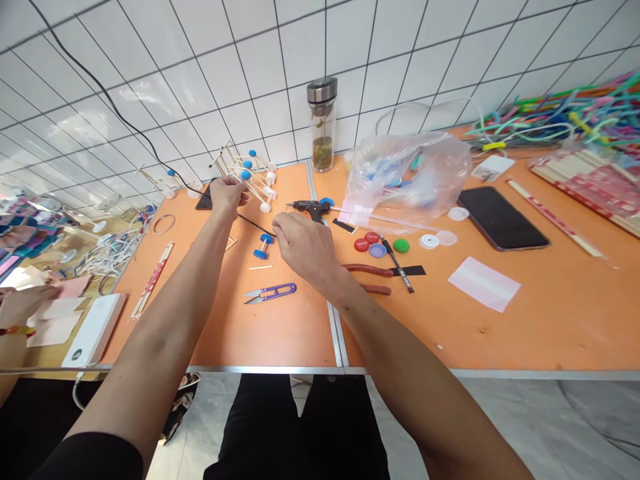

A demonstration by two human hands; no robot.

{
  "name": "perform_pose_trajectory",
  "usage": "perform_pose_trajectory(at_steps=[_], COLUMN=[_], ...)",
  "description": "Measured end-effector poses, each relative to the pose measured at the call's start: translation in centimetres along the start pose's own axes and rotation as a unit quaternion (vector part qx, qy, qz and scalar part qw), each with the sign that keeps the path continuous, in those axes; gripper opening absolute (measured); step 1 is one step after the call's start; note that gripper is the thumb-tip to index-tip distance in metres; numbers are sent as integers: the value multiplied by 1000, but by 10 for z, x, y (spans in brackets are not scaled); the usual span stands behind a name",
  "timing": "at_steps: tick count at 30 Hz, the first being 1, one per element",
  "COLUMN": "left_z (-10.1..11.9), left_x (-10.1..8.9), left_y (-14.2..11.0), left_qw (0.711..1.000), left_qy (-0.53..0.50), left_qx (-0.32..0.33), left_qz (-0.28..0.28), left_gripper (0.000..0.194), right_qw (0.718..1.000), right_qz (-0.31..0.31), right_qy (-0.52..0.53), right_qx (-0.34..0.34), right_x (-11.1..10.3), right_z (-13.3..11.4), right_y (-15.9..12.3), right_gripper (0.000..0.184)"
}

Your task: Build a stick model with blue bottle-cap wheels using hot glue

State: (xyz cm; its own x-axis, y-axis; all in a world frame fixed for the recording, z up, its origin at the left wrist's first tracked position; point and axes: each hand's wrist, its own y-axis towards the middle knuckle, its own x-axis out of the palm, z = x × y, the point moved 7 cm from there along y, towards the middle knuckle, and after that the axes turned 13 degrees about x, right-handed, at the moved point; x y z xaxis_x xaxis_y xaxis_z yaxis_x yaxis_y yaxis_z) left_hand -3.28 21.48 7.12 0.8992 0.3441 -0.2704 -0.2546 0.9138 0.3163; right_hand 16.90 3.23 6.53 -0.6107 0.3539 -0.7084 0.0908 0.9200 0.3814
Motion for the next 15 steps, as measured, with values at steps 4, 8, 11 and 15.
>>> perform_pose_trajectory(at_steps=[4, 8, 11, 15], left_z=[0, -3, -5, -6], left_x=[-1, -1, 0, 2], left_y=[-1, 1, 3, 5], left_qw=[1000, 1000, 1000, 1000], left_qy=[0, -1, -7, -15], left_qx=[4, 6, 11, 26], left_qz=[-3, -3, -4, -6], left_gripper=[32, 32, 31, 31], right_qw=[1000, 1000, 1000, 1000], right_qz=[5, 5, 3, 0], right_qy=[-3, -2, -3, -6], right_qx=[-2, -4, -4, -2], right_x=[1, 2, 1, 0], right_z=[1, 1, 0, -1], right_y=[0, 0, 0, 0], right_gripper=[26, 26, 26, 27])
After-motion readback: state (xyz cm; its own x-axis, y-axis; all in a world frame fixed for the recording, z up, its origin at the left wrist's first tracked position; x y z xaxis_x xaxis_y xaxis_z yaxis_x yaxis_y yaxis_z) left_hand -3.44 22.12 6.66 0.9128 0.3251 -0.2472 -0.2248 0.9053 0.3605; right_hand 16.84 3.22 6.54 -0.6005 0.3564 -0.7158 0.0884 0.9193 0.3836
